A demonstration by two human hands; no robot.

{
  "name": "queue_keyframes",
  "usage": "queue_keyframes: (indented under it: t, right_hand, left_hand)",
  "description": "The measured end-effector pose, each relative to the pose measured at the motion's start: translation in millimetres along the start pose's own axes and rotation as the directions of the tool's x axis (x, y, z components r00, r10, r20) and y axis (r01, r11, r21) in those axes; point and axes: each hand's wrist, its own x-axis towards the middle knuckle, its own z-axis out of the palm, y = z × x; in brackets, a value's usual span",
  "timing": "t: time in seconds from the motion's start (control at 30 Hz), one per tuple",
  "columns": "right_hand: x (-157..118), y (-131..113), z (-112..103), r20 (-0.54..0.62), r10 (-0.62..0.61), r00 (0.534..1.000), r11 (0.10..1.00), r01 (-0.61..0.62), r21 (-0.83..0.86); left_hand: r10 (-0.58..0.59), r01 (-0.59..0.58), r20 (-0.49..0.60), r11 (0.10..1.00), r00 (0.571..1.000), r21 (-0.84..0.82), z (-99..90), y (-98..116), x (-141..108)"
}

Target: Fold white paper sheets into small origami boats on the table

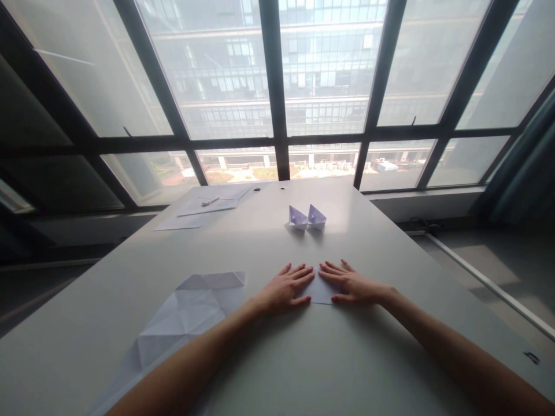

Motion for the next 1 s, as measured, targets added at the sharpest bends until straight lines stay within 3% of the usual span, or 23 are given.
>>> queue_keyframes:
  t: [0.23,0.57,1.0]
  right_hand:
    - [-2,-1,-5,0.011,-0.008,1.0,0.999,0.008,0.036]
    - [3,-2,13,-0.084,0.032,0.996,0.996,-0.039,-0.083]
    - [4,3,16,-0.113,0.22,0.969,0.947,-0.24,-0.212]
  left_hand:
    - [0.002,-0.002,-0.001,1.0,1.0,0.003,1.1,-1,0]
    - [-0.029,0.026,0.041,0.998,0.999,0.058,2.4,-3,-1]
    - [-0.17,0.153,0.077,0.97,0.982,0.19,3.9,2,1]
